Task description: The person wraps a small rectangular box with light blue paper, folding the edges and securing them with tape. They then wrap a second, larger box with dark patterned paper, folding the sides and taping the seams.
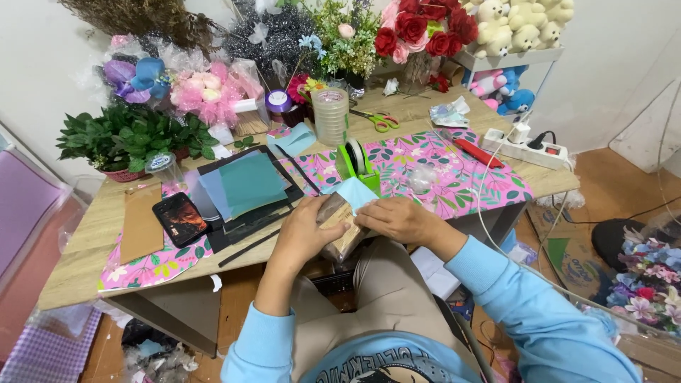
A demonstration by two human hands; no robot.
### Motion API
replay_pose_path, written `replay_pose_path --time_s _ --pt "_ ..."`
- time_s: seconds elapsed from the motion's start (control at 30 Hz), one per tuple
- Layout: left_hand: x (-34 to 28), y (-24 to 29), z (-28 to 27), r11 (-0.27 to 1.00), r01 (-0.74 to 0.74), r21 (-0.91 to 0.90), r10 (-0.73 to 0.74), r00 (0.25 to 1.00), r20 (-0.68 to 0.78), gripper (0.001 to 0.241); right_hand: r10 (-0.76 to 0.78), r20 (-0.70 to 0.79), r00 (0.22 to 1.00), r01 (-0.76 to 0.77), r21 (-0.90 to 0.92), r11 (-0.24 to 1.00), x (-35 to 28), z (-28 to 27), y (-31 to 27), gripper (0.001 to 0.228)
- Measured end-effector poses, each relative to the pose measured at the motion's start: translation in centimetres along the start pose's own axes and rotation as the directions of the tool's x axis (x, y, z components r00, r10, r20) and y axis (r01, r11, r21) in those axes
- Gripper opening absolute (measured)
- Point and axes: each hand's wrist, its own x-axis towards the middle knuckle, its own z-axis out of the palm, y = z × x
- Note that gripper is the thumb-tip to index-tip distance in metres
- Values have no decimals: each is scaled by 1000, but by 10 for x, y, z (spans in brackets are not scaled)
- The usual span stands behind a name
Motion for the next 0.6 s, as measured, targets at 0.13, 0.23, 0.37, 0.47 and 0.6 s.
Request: replay_pose_path --time_s 0.13,0.23,0.37,0.47,0.6 --pt "-1 2 1 1000 -2 3 2 1000 -10 74 46 -7 999 -47 -10 999 -5 6 -7 24" --pt "-1 1 4 1000 5 -9 -5 1000 -28 73 107 -40 993 -107 1 994 -9 10 -13 25" --pt "-3 0 5 998 44 -43 -45 999 -20 78 201 -67 977 -196 74 978 -3 8 -19 24" --pt "-2 -2 6 997 56 -44 -57 998 -22 79 283 -60 957 -273 136 952 -1 8 -23 22" --pt "-9 4 7 999 27 -34 -27 1000 -13 79 597 -26 802 -530 430 731 -22 24 -9 18"
